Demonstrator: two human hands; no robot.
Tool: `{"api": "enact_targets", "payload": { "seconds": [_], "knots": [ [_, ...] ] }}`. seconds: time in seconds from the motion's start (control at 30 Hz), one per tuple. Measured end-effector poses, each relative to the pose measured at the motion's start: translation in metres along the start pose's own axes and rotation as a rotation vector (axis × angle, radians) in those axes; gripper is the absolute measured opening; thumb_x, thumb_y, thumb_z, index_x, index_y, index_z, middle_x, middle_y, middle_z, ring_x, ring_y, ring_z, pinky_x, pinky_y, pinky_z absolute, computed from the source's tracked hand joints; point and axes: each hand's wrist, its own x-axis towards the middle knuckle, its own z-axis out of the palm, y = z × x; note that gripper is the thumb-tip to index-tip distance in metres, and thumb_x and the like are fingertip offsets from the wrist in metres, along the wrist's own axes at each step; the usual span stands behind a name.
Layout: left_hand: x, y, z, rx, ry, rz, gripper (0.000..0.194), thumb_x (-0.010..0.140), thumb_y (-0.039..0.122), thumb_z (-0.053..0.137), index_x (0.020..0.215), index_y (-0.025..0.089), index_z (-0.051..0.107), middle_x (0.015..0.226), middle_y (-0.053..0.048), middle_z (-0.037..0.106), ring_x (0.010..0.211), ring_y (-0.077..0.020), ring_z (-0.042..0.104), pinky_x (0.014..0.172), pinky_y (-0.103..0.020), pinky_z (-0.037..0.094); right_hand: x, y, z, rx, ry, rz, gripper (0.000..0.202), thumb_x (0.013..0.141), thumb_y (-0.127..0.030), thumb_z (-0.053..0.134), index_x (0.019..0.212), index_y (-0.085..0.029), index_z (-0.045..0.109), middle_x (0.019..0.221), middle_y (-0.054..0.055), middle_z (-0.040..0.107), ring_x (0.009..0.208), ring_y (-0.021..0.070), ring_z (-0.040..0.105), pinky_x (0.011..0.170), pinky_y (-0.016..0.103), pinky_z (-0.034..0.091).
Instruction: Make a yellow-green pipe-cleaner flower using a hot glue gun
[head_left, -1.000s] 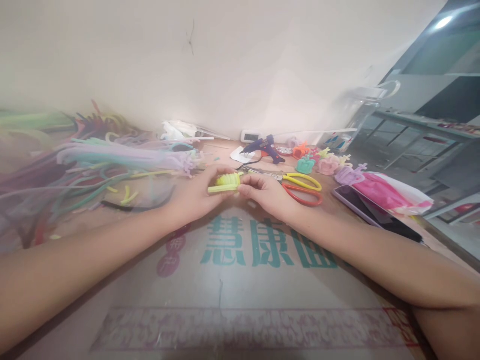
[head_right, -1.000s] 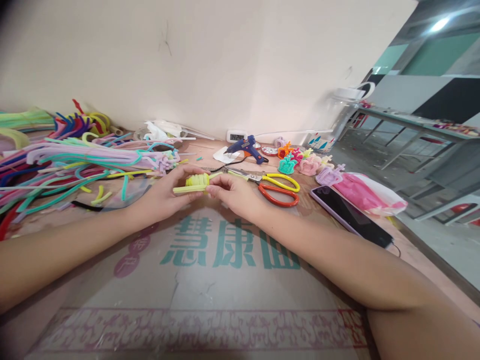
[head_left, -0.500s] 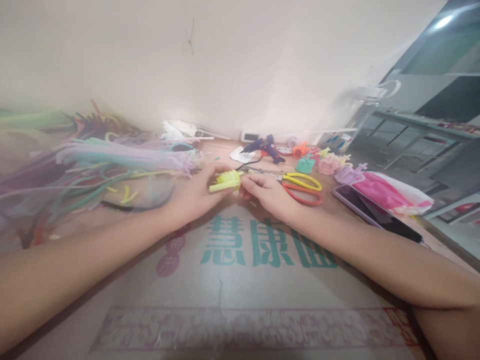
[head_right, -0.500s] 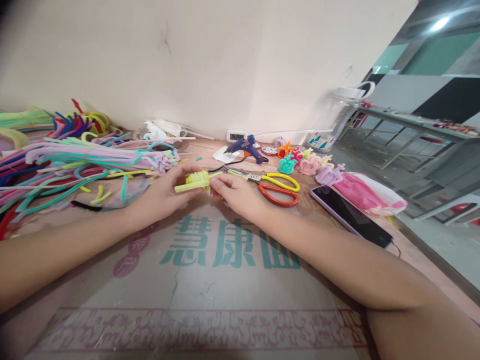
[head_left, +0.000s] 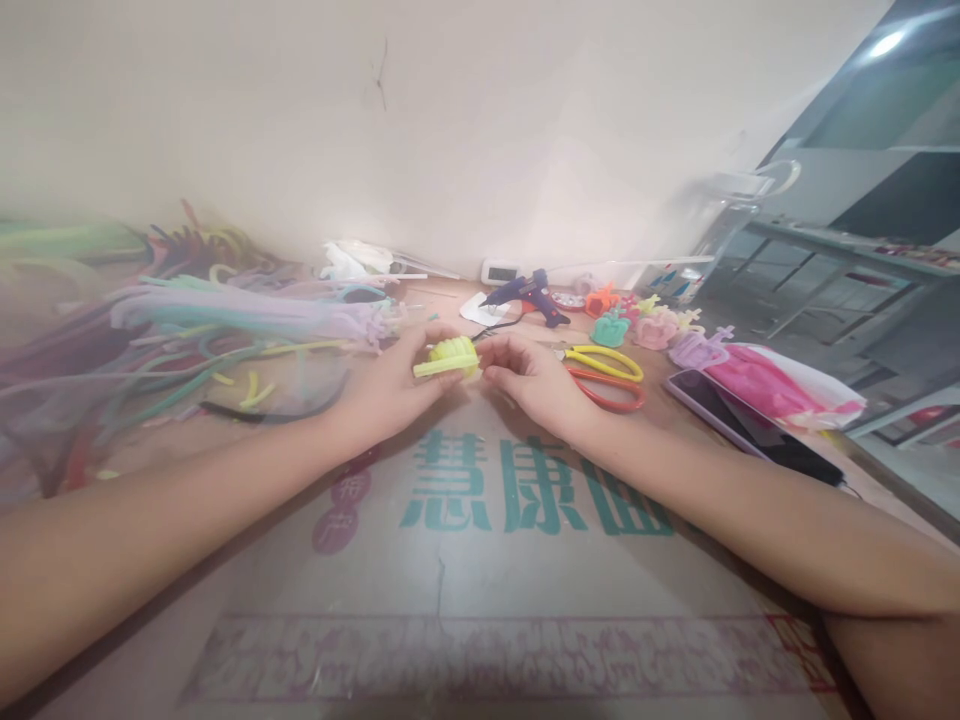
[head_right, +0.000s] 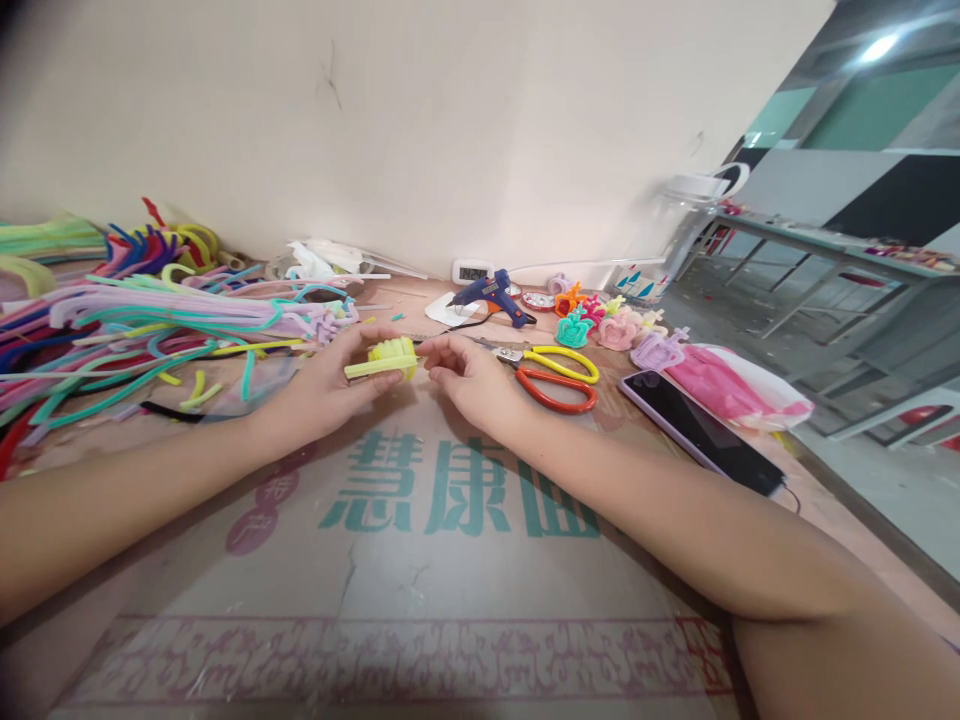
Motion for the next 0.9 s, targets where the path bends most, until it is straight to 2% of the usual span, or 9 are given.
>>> {"api": "enact_targets", "payload": {
  "seconds": [0.4,0.9],
  "knots": [
    [0.0012,0.0011,0.0003,-0.001,-0.018,-0.006,0.046,0.092,0.04,0.066,0.132,0.023,0.055,0.141,-0.008,0.062,0.134,-0.0277,0.057,0.117,-0.047,0.041,-0.0028,-0.0026,0.0,-0.201,0.015,-0.05,0.026,0.078,-0.014,0.055,0.102,-0.02,0.062,0.082,-0.004,0.049,0.071,0.0127,0.049,0.069,0.028,0.042],
    [0.0002,-0.0011,0.0009,-0.002,-0.026,0.026,0.042,0.093,0.037,0.066,0.132,0.025,0.055,0.139,-0.005,0.062,0.132,-0.0258,0.058,0.115,-0.045,0.045,-0.0034,0.0028,-0.0011,-0.207,0.013,-0.097,0.025,0.08,-0.011,0.05,0.1,-0.022,0.06,0.079,-0.004,0.044,0.069,0.0132,0.046,0.066,0.028,0.039]
  ]
}}
